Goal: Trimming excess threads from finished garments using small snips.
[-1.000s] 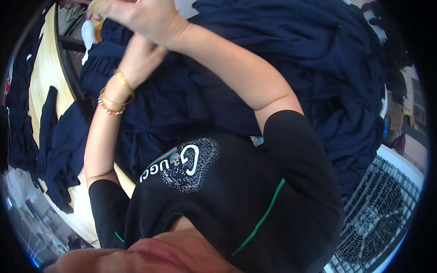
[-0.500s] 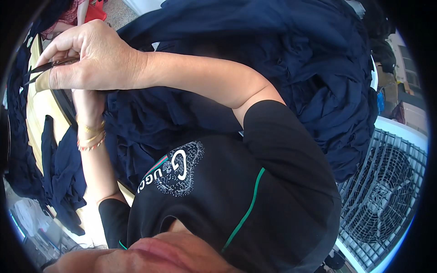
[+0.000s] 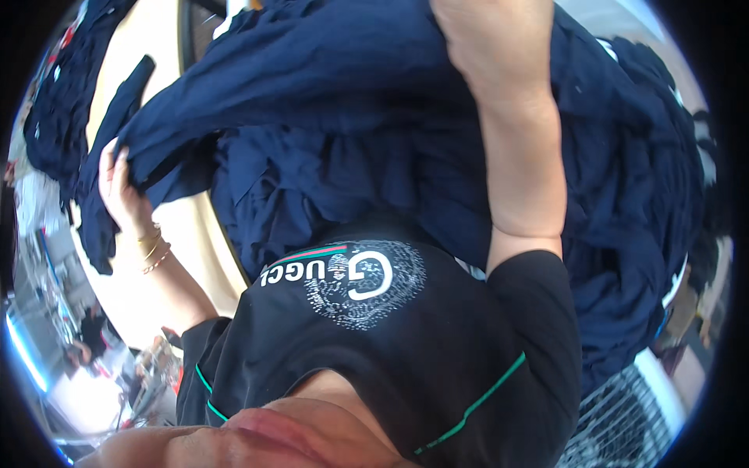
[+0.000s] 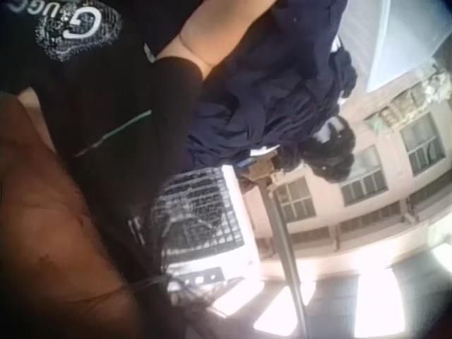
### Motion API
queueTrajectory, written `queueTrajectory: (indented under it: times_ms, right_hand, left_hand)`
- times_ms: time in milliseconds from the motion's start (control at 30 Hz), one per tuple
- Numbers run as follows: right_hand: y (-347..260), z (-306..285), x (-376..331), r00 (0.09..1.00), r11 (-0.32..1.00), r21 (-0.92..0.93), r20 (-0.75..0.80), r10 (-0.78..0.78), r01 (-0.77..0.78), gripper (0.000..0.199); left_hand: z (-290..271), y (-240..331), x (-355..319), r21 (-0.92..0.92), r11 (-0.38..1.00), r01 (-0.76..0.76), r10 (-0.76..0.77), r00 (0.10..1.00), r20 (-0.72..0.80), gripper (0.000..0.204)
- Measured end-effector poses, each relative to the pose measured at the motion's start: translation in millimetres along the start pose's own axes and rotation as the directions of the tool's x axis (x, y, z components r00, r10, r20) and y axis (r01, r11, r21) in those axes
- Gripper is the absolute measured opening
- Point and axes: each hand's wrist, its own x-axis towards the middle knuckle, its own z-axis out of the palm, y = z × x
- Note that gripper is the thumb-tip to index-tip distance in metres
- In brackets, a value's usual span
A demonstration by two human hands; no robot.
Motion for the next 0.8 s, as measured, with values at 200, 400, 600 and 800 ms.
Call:
queueTrajectory:
  times_ms: [200, 400, 600, 800]
  right_hand:
    - [28, -13, 13, 0.979, 0.976, -0.104, -0.095, 0.181, -0.19, 0.023]
    - [54, -18, 16, 0.955, 0.957, -0.026, -0.088, 0.285, -0.288, 0.019]
    - [58, -23, 12, 0.954, 0.958, -0.028, -0.107, 0.281, -0.285, 0.022]
    - [63, -17, 10, 0.949, 0.953, 0.004, -0.09, 0.303, -0.304, 0.025]
  left_hand:
    - [-6, -78, -26, 0.683, 0.731, 0.018, 0.001, 1.0, -0.027, 0.023]
    - [111, -4, -9, 0.766, 0.491, -0.415, 0.248, 0.91, 0.334, 0.025]
    - [244, 99, 19, 0.23, 0.958, -0.173, 0.003, 0.805, 0.593, 0.03]
    - [306, 18, 18, 0.249, 0.968, 0.042, -0.216, 0.649, 0.729, 0.055]
